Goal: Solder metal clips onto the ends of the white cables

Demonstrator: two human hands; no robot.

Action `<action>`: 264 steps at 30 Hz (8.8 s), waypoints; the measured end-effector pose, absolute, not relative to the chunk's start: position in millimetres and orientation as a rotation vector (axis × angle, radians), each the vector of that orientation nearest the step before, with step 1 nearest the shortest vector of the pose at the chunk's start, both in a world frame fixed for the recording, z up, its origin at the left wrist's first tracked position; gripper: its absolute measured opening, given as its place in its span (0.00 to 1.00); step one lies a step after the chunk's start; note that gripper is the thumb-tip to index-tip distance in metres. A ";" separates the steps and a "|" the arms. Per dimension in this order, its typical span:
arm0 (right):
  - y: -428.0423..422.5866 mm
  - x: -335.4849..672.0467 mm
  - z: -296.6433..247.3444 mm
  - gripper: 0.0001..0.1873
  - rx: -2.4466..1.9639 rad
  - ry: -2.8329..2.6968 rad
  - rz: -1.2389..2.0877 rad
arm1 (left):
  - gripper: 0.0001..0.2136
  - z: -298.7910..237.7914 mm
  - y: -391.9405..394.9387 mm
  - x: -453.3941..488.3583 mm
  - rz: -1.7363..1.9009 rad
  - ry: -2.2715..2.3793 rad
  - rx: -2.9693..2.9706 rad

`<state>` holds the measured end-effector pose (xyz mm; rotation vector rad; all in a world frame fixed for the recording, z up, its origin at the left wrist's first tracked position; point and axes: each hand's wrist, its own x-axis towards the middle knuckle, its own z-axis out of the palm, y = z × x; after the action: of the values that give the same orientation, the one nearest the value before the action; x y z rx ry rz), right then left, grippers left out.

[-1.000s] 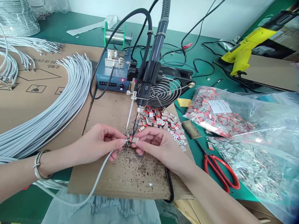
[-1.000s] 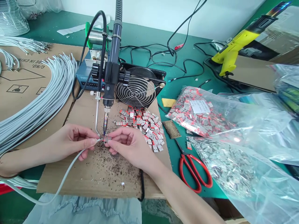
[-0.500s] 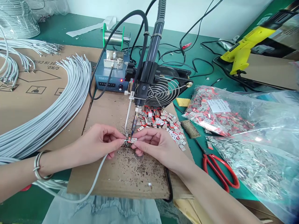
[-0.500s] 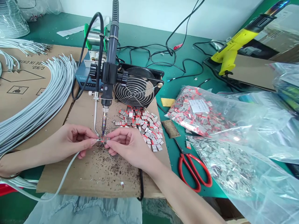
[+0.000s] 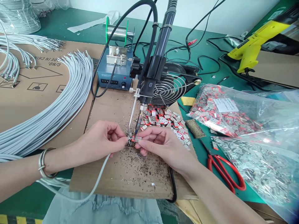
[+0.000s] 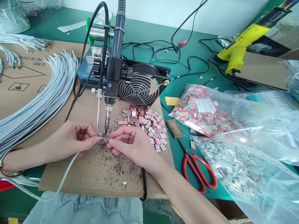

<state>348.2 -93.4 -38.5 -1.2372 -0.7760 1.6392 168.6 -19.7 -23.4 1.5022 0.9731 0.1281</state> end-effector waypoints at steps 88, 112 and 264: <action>-124.1 332.9 -42.9 0.05 -1.343 -1.979 0.291 | 0.10 -23.1 -33.2 159.6 -0.074 0.755 1.371; -112.1 341.2 -40.3 0.09 -1.403 -0.989 1.504 | 0.09 -17.5 -29.4 165.2 -0.048 0.862 1.368; -96.9 344.8 -40.6 0.09 -1.343 -0.858 1.552 | 0.07 -13.6 -21.4 173.3 -0.039 0.991 1.283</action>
<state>344.8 -96.9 -40.6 -1.3426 -0.8577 1.5515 173.3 -21.4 -13.6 1.2827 0.9914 -0.0386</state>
